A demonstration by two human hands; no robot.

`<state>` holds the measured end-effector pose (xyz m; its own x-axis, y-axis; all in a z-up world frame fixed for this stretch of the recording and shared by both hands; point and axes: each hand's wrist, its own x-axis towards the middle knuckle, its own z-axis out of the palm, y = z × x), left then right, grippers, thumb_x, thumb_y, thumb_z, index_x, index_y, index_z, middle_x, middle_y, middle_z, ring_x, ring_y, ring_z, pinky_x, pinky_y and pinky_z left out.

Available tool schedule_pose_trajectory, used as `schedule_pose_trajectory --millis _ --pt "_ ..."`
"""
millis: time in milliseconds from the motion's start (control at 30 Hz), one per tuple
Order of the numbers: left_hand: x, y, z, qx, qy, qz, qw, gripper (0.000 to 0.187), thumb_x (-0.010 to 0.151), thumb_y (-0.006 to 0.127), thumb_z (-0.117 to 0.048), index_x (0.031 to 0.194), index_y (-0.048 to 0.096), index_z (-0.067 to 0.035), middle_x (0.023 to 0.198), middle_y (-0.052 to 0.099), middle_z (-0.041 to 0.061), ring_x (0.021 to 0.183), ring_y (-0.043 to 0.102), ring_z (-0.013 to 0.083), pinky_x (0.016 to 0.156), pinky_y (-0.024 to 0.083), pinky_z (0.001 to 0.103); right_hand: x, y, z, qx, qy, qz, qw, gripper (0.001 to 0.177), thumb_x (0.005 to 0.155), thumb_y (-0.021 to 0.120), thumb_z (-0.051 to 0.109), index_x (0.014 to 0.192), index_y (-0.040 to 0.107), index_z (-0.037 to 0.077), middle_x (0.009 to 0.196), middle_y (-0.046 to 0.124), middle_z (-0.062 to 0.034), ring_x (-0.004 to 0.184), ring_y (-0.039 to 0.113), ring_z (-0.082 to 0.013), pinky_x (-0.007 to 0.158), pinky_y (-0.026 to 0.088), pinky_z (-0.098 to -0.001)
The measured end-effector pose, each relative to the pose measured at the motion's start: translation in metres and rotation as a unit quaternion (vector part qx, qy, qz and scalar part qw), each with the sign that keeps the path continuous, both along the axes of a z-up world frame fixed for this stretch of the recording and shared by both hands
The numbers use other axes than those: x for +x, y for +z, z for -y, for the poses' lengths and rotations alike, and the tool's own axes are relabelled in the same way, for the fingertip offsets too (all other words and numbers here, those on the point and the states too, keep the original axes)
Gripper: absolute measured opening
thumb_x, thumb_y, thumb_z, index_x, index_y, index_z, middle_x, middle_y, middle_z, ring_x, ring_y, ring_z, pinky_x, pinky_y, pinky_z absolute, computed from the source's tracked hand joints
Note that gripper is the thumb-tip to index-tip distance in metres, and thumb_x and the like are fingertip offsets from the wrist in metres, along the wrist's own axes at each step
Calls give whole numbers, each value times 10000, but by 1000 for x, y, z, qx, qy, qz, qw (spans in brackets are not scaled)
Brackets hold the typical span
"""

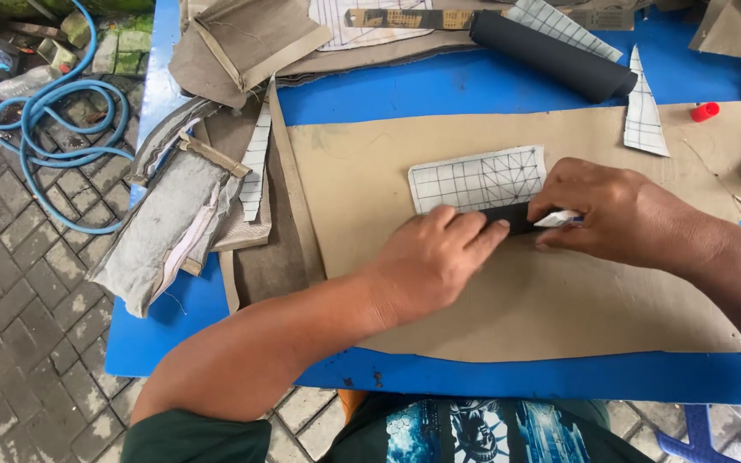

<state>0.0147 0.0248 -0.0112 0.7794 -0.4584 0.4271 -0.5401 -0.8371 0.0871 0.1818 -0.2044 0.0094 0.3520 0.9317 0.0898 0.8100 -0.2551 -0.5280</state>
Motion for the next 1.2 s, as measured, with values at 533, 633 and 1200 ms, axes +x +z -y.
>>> schedule_pose_trajectory --millis 533,633,1200 --pt "4 -6 4 5 66 0 998 796 909 665 -613 1353 617 46 1362 586 269 1299 543 432 1109 479 536 31 0 -41 -231 -170 143 947 361 872 714 485 1194 714 322 1191 669 38 1071 690 -199 814 591 -430" --pt "-3 4 10 42 130 -33 990 954 851 542 -785 1378 609 7 1433 570 226 1401 450 364 1125 436 557 31 18 -50 -233 -189 128 945 512 965 597 656 972 713 157 927 718 -40 835 703 -274 638 515 -421" --pt "-1 7 6 79 113 -125 983 1044 766 574 -804 1414 542 13 1312 577 219 1303 512 432 1088 451 626 -20 22 -140 39 -41 -148 987 170 957 760 251 1071 734 128 959 698 -112 980 692 -340 874 539 -432"
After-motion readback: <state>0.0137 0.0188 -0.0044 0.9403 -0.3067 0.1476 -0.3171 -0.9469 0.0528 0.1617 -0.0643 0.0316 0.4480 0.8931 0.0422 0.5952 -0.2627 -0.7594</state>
